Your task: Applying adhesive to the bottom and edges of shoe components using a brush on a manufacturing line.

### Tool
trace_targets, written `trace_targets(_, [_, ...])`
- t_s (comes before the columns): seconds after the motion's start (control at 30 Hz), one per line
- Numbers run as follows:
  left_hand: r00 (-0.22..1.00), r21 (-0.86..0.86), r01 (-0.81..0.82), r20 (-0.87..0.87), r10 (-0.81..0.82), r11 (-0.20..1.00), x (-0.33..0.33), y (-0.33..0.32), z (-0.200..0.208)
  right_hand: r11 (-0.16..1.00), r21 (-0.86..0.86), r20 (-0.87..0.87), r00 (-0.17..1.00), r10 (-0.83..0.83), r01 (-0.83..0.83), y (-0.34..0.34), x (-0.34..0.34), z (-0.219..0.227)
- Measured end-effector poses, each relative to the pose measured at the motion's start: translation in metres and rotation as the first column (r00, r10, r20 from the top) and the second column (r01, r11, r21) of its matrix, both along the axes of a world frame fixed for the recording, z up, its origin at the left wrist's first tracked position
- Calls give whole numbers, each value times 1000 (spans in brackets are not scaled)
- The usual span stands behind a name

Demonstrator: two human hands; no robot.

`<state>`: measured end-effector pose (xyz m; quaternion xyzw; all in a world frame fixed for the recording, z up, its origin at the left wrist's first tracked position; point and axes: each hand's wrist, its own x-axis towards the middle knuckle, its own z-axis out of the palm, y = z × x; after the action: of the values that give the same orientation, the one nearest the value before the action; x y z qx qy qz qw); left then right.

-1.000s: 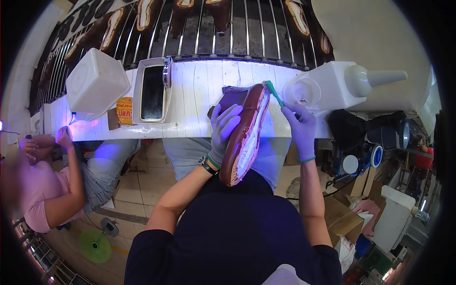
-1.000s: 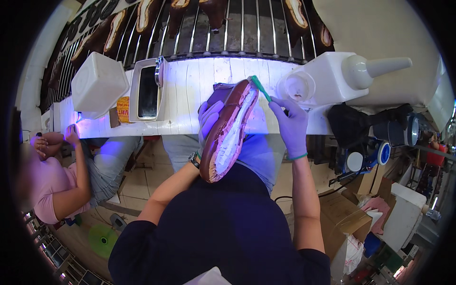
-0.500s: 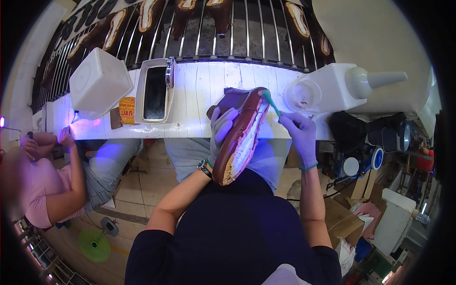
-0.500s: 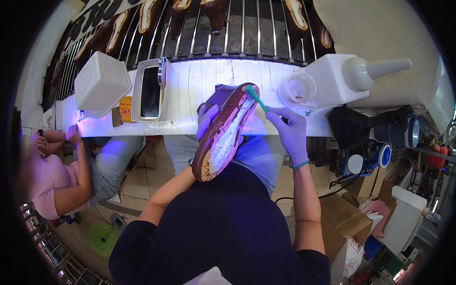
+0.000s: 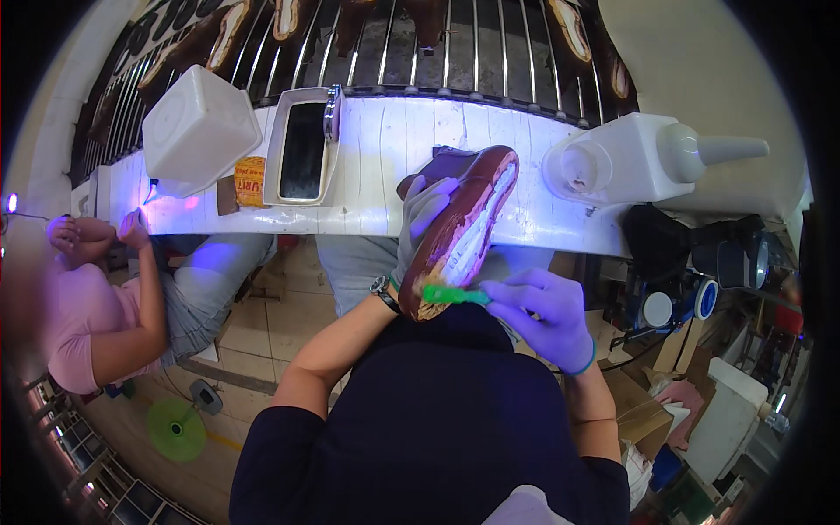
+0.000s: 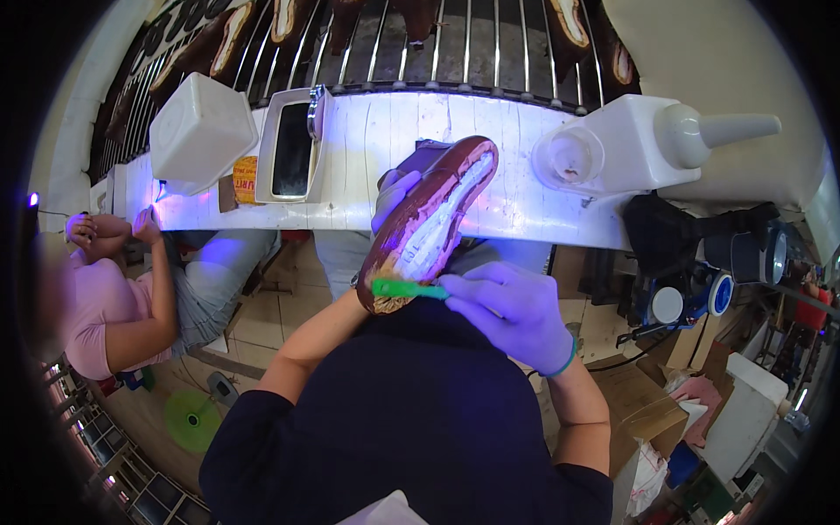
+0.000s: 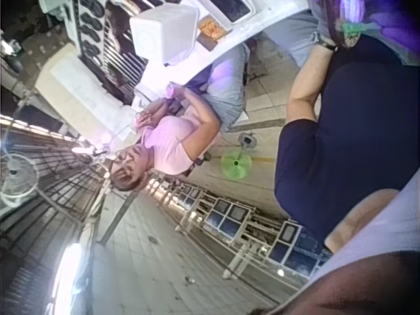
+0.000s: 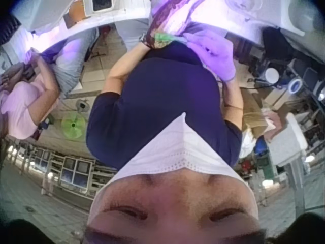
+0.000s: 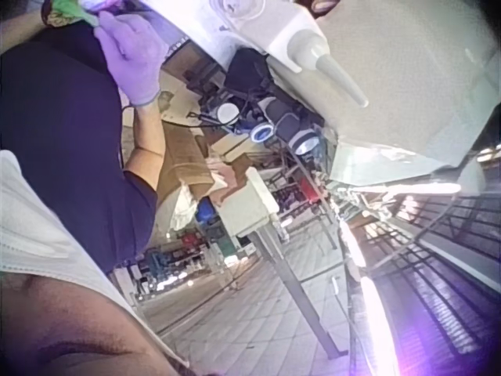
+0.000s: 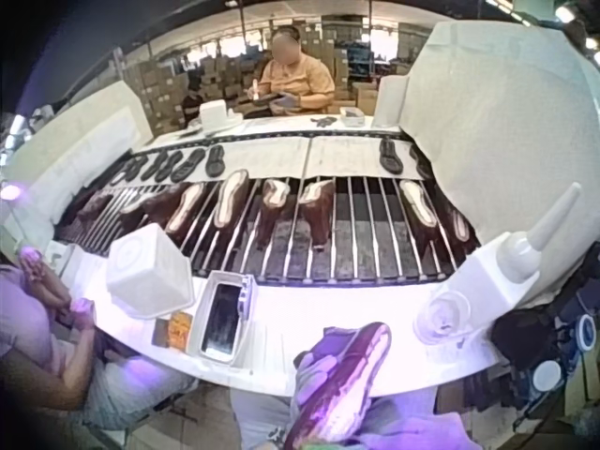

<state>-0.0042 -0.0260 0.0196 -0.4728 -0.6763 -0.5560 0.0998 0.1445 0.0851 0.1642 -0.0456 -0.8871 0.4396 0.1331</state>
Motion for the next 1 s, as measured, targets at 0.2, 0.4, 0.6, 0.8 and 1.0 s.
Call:
trace_targets(0.2, [999, 31, 10, -37, -8, 999, -1, 0, 14, 934, -106, 92, 939, -333, 341, 18, -9, -11])
trace_targets(0.4, [898, 67, 220, 375, -229, 973, 7, -2, 5, 986, -38, 26, 987, -161, 162, 3, -5, 11])
trace_targets(0.6, [507, 190, 431, 757, -411, 882, -4, -16, 31, 990, 98, -78, 991, 111, -103, 7, -6, 26])
trace_targets(0.8, [-11, 454, 322, 879, -476, 831, -6, -12, 41, 949, -176, 23, 965, -263, 262, 20, -15, 22])
trace_targets(1.0, [539, 228, 548, 639, -549, 805, -18, -16, 56, 997, 75, -102, 995, -18, 26, 24, -22, 46])
